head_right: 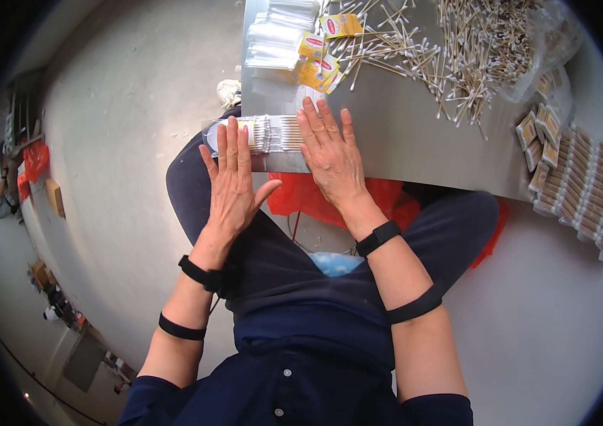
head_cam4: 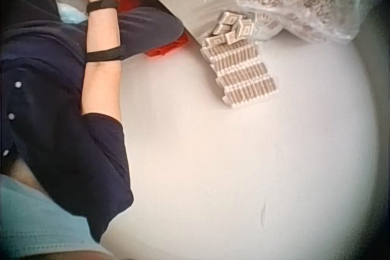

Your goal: Manually counting, aligning, and packaging cotton swabs into plastic bags.

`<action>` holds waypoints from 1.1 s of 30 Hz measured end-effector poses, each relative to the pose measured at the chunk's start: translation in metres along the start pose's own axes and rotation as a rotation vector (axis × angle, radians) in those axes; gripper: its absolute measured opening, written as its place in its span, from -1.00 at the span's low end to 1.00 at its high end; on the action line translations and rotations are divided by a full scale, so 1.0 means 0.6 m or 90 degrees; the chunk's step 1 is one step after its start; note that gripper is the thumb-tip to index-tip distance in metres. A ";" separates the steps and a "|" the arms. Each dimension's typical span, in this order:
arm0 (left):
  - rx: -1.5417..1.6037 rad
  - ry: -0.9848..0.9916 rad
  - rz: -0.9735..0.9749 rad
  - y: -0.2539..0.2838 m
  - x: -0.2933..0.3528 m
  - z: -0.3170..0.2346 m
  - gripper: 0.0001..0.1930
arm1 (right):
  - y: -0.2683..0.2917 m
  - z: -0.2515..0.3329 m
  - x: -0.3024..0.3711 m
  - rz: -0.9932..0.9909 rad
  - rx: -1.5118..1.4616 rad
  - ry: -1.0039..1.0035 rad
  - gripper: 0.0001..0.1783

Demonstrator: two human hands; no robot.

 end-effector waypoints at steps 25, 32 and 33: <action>0.164 -0.101 -0.003 -0.038 -0.012 0.051 0.07 | -0.020 0.025 -0.009 -0.026 0.012 0.021 -0.32; 0.169 -0.094 -0.008 -0.042 -0.010 0.048 0.09 | -0.035 0.047 -0.015 -0.037 0.001 0.012 -0.33; 0.170 -0.094 -0.009 -0.042 -0.010 0.048 0.09 | -0.039 0.053 -0.017 -0.034 0.005 0.010 -0.32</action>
Point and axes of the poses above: each hand's wrist, its own x-axis away from the middle knuckle, its own y-axis out of the back of the hand, z = x × y, the point moved 3 cm from there along -x, towards the middle knuckle, and after that the axes turned 2 degrees about -z, right-handed, at the moved point
